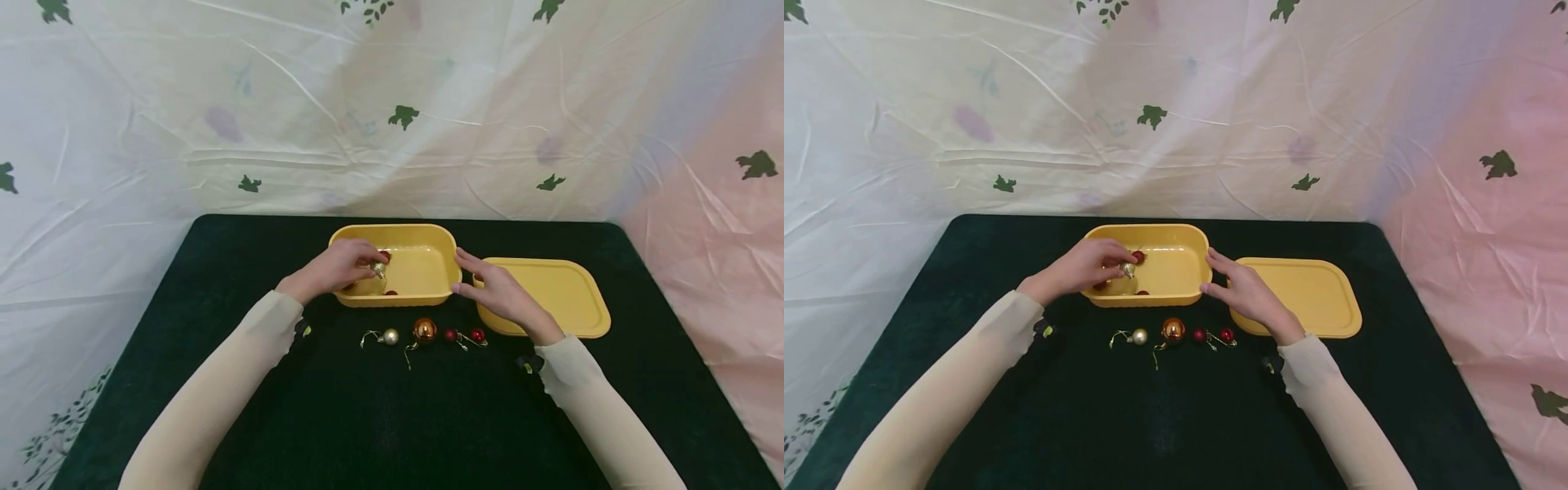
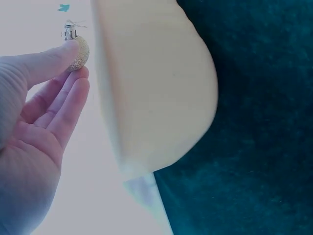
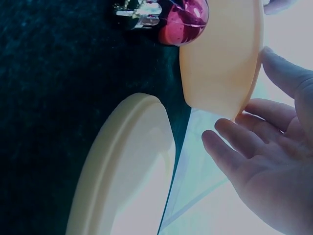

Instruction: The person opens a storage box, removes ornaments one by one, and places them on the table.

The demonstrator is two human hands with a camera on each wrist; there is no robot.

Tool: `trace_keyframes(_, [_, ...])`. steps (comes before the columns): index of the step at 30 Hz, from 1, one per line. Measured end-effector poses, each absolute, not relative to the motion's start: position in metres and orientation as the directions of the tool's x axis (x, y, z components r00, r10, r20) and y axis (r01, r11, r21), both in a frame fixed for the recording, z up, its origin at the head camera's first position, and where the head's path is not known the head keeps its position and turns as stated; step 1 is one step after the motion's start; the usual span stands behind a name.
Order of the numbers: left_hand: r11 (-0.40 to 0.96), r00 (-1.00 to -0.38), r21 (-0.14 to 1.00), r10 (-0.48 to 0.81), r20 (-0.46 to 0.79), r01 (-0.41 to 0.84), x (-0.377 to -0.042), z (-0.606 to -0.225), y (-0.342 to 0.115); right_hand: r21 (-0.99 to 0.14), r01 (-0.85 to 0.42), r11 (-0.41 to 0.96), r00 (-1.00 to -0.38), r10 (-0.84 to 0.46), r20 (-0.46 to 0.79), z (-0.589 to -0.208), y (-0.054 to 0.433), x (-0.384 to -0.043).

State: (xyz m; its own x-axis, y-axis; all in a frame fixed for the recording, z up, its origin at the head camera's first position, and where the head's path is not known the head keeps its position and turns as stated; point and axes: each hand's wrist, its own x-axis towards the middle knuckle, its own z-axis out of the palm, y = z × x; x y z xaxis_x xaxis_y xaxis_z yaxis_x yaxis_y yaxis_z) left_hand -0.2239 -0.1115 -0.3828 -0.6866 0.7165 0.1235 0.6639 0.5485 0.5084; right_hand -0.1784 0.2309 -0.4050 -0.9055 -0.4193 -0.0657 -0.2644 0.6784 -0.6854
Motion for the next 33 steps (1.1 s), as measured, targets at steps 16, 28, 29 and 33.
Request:
trace_keyframes(16, [0.496, -0.656, 0.515, 0.732, 0.185, 0.699, -0.192, -0.359, -0.123, -0.698, -0.261, 0.667, -0.903, -0.424, -0.068, -0.408, 0.232, -0.178])
trace_keyframes(28, [0.441, -0.674, 0.607, 0.705, 0.222, 0.661, -0.16, -0.359, -0.144, -0.685, -0.269, 0.677, -0.903, -0.425, -0.066, -0.407, 0.233, -0.18])
trace_keyframes(29, [0.44, -0.677, 0.612, 0.702, 0.221, 0.657, -0.157, -0.36, -0.146, -0.683, -0.27, 0.679, -0.903, -0.424, -0.065, -0.407, 0.233, -0.18])
trace_keyframes(33, [0.451, -0.693, 0.625, 0.691, 0.208, 0.637, -0.147, -0.365, -0.153, -0.684, -0.263, 0.681, -0.905, -0.419, -0.069, -0.406, 0.232, -0.18])
